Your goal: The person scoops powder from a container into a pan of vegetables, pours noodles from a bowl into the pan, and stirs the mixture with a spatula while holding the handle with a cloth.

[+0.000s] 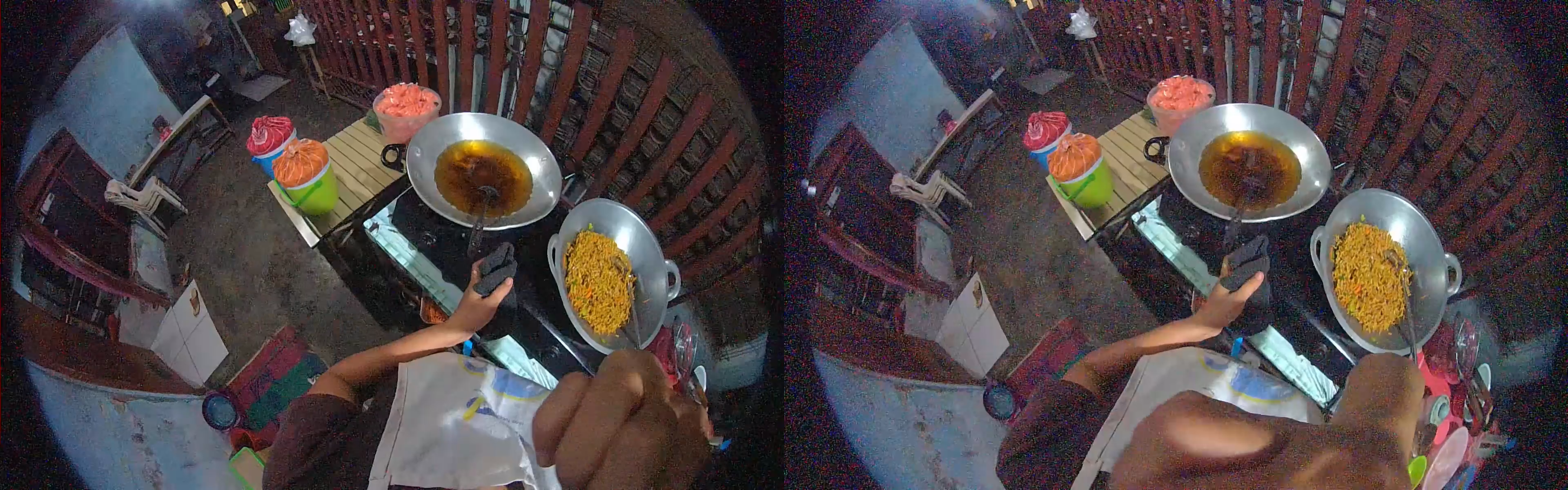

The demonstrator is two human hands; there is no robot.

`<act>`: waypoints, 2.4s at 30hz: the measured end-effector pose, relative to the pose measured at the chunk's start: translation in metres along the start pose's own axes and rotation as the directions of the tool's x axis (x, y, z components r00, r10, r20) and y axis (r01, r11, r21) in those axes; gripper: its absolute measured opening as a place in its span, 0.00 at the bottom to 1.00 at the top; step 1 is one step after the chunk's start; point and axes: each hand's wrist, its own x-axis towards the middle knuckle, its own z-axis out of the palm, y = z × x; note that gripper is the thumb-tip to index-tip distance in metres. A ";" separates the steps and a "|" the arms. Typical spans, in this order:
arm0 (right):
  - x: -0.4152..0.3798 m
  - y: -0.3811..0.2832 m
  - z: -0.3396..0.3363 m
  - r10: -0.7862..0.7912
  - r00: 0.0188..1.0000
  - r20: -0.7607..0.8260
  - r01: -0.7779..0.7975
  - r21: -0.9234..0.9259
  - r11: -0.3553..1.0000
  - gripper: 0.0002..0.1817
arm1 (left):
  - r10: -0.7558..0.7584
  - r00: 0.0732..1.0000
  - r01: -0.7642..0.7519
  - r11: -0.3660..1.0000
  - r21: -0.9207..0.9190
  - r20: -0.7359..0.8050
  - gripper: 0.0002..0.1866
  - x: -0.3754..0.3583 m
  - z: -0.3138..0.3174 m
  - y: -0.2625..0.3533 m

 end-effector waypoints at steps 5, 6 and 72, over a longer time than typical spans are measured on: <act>-0.003 0.002 -0.011 0.260 0.910 0.324 -0.415 0.688 0.595 0.12 | 0.051 0.999 -0.051 0.999 0.002 0.012 0.26 0.002 -0.009 -0.009; 0.005 0.015 -0.007 0.255 0.911 0.325 -0.413 0.689 0.596 0.12 | 0.055 0.998 -0.055 0.998 0.001 0.008 0.26 0.003 -0.011 -0.011; 0.060 0.462 0.068 0.363 0.634 0.683 0.236 -0.618 0.750 0.19 | -0.486 0.874 0.467 0.853 -0.234 -0.028 0.21 0.038 -0.002 -0.040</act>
